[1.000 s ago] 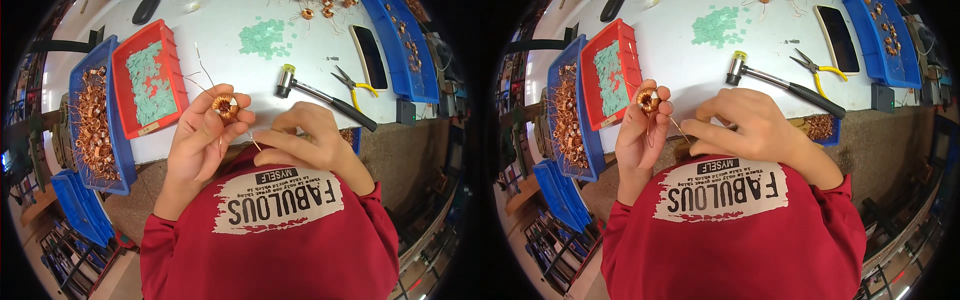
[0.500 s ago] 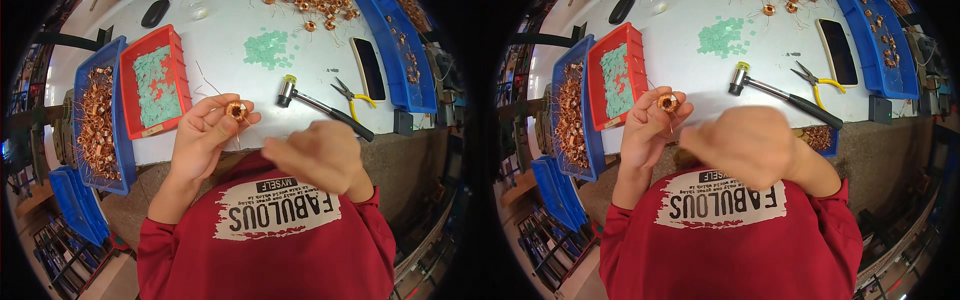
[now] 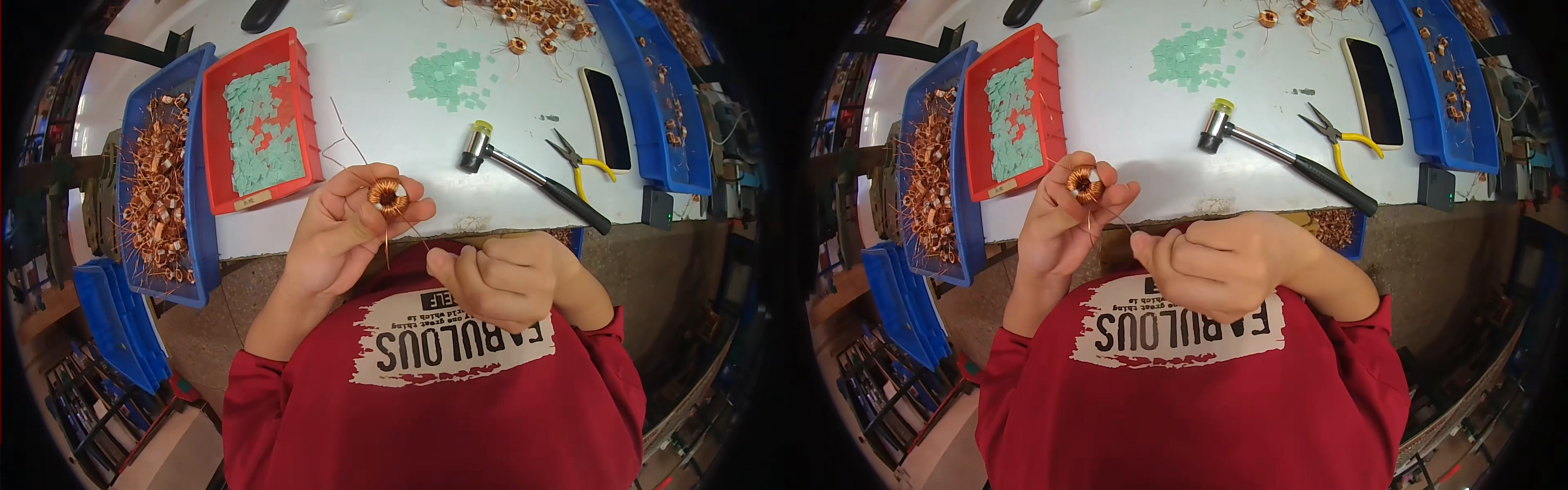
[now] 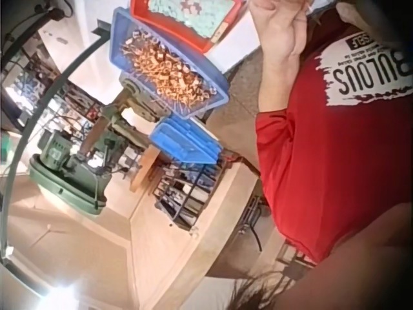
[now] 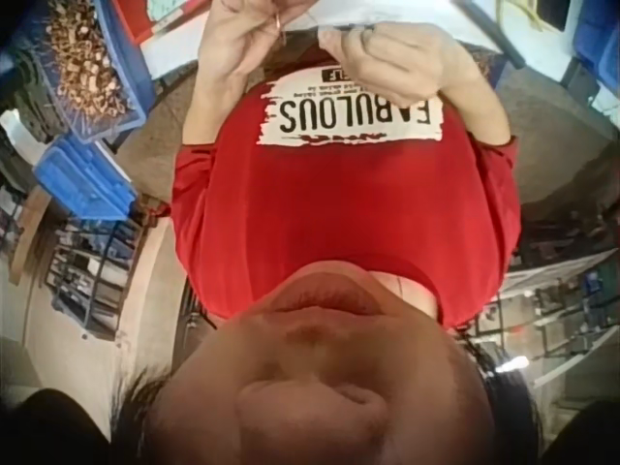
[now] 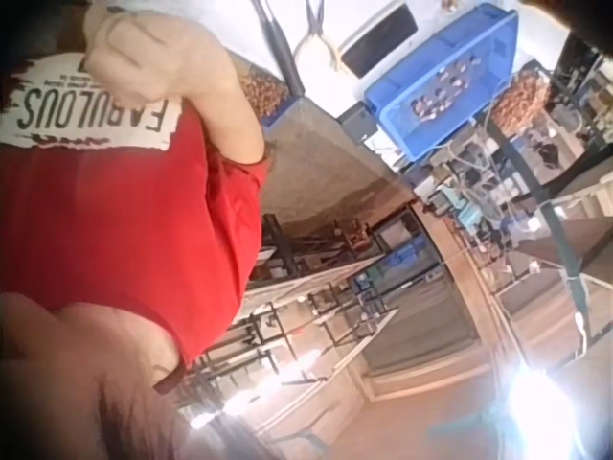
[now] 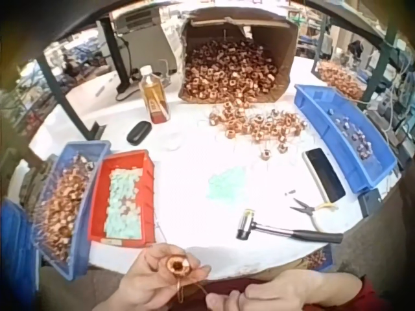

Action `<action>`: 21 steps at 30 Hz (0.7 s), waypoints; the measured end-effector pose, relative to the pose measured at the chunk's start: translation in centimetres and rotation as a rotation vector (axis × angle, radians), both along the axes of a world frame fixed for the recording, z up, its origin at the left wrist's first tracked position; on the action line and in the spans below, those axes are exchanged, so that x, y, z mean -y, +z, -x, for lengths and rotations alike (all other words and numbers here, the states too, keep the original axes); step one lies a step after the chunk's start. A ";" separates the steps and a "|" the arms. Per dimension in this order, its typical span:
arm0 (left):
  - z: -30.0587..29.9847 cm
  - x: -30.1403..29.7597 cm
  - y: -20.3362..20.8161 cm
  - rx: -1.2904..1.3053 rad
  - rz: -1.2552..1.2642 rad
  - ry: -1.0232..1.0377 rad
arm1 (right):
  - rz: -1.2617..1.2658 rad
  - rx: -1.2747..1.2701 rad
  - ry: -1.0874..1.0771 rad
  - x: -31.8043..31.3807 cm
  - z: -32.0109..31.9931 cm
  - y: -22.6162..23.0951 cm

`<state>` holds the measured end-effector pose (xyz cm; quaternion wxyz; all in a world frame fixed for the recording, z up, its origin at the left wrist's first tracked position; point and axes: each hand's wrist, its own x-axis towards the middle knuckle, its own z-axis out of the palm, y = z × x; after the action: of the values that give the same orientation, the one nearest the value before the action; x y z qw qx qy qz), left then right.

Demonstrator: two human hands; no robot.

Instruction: The person is assembling small copper components by inserting wires and tapping them with a hammer on a workbench.

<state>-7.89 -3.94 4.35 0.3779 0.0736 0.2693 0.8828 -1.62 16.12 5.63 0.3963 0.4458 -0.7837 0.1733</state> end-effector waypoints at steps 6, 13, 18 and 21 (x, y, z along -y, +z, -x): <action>-0.3 -0.6 2.8 -0.184 0.309 0.034 | -0.140 -0.103 -0.060 -0.5 0.7 -0.5; -1.2 -2.3 3.2 -0.492 0.545 0.125 | 0.894 1.214 -0.220 -2.4 2.9 1.3; -1.7 -3.3 3.6 -0.437 0.619 0.070 | 1.369 2.073 0.283 -2.5 8.5 1.7; -1.9 -3.2 4.3 -0.413 0.626 0.085 | 1.275 2.151 0.385 -1.4 9.0 1.1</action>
<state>-6.03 -0.75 8.68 0.2830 0.1194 0.5995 0.7391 -10.63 17.50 6.74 -0.3269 -0.0829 -0.4094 0.8477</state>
